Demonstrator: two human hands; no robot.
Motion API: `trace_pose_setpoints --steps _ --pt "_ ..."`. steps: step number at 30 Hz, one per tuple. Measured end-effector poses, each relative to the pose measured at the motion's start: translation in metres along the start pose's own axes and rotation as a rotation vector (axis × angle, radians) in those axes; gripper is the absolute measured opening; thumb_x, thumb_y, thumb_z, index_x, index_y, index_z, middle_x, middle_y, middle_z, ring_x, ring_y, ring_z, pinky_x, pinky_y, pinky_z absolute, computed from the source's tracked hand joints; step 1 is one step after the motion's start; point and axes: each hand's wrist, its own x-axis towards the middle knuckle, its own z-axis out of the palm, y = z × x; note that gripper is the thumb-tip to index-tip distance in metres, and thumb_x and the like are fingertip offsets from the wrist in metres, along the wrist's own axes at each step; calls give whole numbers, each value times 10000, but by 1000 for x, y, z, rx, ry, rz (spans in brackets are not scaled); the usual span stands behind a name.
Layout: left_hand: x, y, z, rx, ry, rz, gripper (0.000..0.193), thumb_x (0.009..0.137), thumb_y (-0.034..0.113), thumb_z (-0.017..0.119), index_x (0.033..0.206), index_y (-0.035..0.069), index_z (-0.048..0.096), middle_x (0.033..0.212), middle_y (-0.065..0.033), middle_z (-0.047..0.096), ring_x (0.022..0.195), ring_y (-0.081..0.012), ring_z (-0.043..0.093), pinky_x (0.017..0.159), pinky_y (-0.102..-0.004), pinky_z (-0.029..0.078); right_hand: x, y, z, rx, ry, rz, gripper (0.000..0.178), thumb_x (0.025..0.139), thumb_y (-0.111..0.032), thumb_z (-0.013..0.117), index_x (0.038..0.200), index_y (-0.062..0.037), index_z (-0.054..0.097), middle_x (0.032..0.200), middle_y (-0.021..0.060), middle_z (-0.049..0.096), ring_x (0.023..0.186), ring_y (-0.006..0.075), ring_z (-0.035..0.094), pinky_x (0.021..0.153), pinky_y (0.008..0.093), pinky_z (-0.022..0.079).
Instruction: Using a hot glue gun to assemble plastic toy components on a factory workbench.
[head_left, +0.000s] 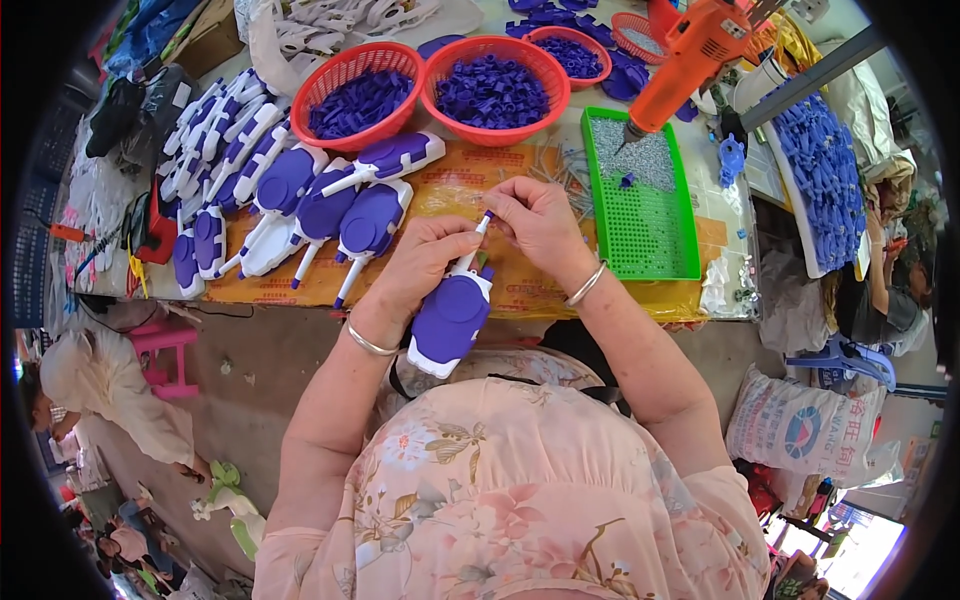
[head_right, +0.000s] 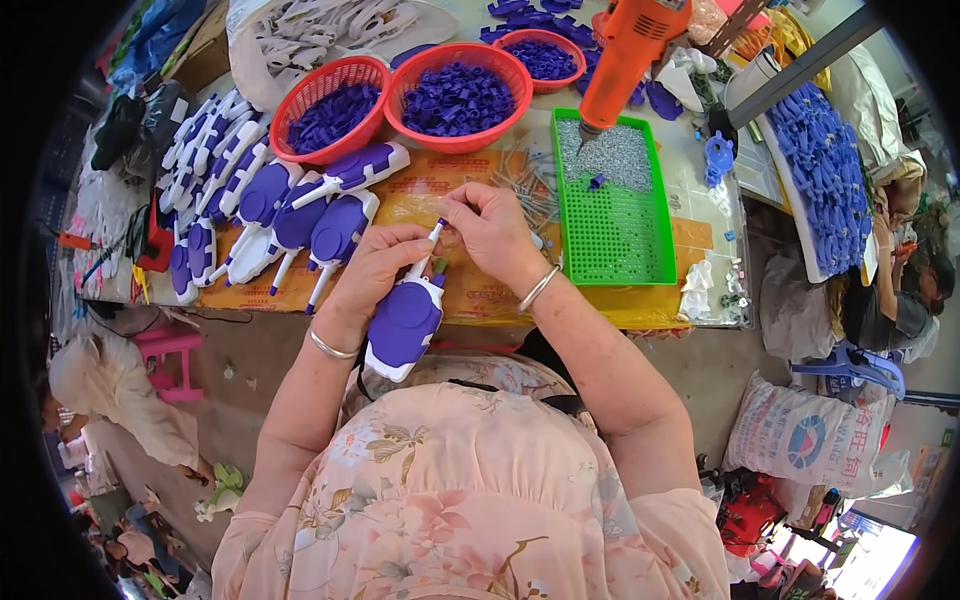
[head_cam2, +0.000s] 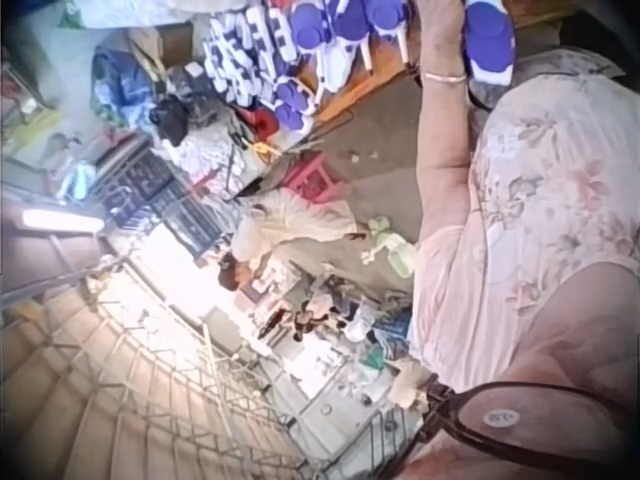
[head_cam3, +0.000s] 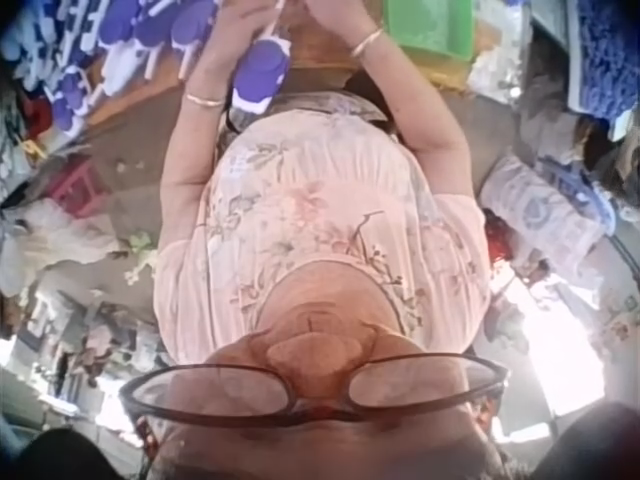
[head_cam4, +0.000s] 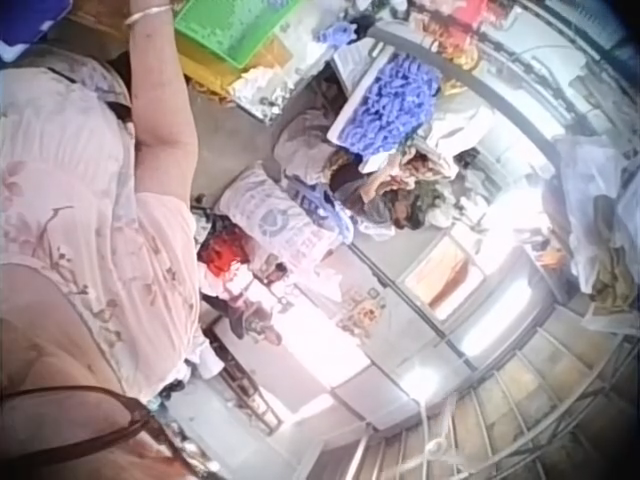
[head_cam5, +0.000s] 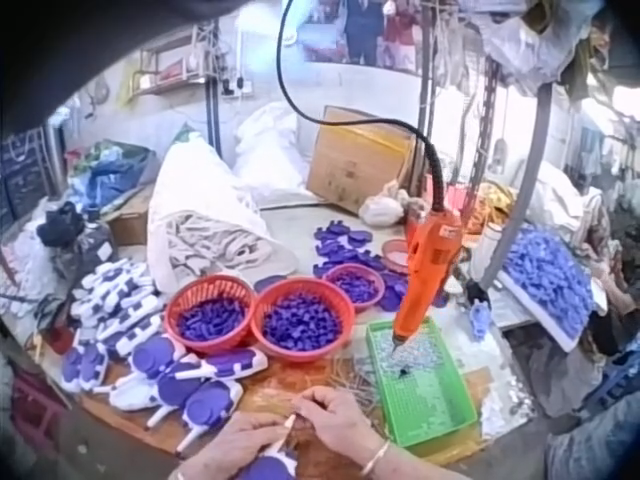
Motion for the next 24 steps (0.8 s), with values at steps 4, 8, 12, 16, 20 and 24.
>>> trace_pose_setpoints --steps 4,8,12,16,20,24 --pt "2 -1 -1 27 -9 -2 164 901 149 612 928 4 684 677 -13 630 566 -57 553 525 -189 423 -1 -6 -2 -118 -25 -6 163 908 -138 642 874 21 655 719 0 625 639 41 558 577 199 465" --pt "1 -1 -1 34 -8 -15 164 902 146 609 930 4 686 680 -14 632 568 -56 555 529 -188 427 2 -13 -7 -220 -120 8 180 901 -158 652 867 19 664 709 6 625 614 41 546 538 205 449" --pt "0 0 0 22 -7 -23 162 900 142 613 936 2 686 680 -15 633 571 -57 558 532 -188 429 4 -13 -12 -97 -172 178 179 893 -160 658 878 18 671 710 7 626 593 41 534 501 208 422" --pt "0 -2 1 7 -23 -11 156 897 130 623 954 0 687 689 -19 637 576 -61 562 538 -193 435 3 -14 -12 -132 -172 184 178 886 -162 662 834 8 679 676 -3 610 566 42 507 481 214 397" --pt "3 -10 1 -42 -51 11 149 896 123 631 960 2 690 698 -25 640 586 -68 564 549 -204 441 6 -11 -14 -358 -237 -45 213 873 -180 666 744 -11 684 620 -17 587 550 44 491 490 227 394" --pt "2 -10 4 -39 -32 4 122 903 115 615 926 14 680 700 -15 626 584 -64 547 530 -207 426 8 -8 -17 -503 -279 -213 181 893 -184 648 801 -34 694 629 -42 564 526 39 470 448 206 367"
